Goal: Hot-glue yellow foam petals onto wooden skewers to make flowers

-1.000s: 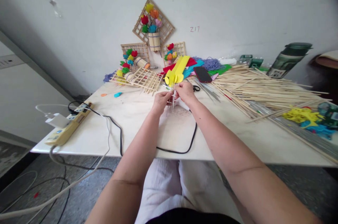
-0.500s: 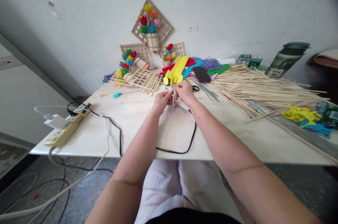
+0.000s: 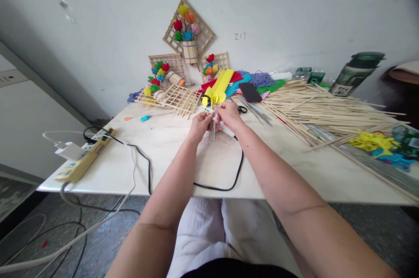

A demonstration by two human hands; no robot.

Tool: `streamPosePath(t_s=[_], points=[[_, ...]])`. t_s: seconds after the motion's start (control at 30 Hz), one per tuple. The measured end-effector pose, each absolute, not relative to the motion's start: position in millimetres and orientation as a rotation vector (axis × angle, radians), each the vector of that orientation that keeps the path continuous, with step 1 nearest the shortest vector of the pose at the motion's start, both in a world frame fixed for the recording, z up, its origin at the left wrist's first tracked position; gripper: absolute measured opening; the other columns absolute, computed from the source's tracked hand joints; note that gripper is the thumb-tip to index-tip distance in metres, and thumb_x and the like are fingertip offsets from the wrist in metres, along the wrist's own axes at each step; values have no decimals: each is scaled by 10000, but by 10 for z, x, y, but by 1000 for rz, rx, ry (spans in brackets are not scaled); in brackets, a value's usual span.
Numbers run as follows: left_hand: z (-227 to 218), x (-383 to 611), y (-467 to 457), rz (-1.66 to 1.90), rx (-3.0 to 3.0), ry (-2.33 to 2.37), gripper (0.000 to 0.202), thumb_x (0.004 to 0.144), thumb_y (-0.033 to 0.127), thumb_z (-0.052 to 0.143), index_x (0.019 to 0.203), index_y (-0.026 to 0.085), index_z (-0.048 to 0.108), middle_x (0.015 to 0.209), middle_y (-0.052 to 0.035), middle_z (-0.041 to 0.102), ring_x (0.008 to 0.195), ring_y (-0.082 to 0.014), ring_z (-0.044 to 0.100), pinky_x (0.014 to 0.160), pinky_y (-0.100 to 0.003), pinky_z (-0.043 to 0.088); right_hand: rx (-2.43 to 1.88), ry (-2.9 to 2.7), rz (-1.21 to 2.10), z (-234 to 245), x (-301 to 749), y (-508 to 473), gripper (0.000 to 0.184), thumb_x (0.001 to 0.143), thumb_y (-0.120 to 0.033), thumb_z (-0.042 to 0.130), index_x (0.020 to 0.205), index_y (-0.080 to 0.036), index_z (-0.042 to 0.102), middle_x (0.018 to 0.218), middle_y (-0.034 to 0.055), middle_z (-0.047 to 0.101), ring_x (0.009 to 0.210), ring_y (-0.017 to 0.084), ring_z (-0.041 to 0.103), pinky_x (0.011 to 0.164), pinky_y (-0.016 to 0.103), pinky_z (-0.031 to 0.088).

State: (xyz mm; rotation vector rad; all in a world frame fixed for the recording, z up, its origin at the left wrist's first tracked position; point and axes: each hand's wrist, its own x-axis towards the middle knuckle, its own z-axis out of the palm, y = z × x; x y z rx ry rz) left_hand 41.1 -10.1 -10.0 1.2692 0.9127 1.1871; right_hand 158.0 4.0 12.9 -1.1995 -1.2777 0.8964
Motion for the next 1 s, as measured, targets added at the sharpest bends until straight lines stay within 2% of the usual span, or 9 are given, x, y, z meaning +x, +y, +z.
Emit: streamPosePath(t_s=[0.17, 0.53, 0.8, 1.0], points=[[-96, 403, -106, 1156, 1302, 916, 363, 712, 460, 674, 768, 145, 501, 586, 2, 633, 469, -115, 604, 504, -245, 520, -1187, -1292, 895, 126, 1591, 50, 213, 722, -153, 551, 521, -173, 486, 363, -48, 479, 320, 103, 490, 364, 191, 385], [-107, 386, -88, 1144, 1312, 904, 410, 671, 492, 696, 766, 139, 511, 573, 11, 619, 476, -119, 606, 499, -252, 525, -1183, -1317, 942, 132, 1606, 29, 222, 725, -152, 539, 512, -167, 479, 370, -46, 479, 317, 94, 491, 344, 180, 377], [-120, 388, -88, 1141, 1279, 885, 397, 672, 480, 701, 750, 142, 508, 615, -7, 639, 509, -117, 618, 518, -249, 532, -1205, -1340, 900, 141, 1612, 34, 192, 679, -116, 505, 504, -179, 457, 374, -47, 486, 324, 101, 502, 335, 176, 363], [-136, 383, -71, 1123, 1233, 863, 399, 669, 481, 703, 766, 140, 518, 602, -7, 634, 493, -124, 620, 529, -257, 532, -1219, -1321, 903, 182, 1600, 3, 196, 674, -102, 490, 500, -183, 455, 357, -49, 477, 301, 95, 465, 329, 181, 358]])
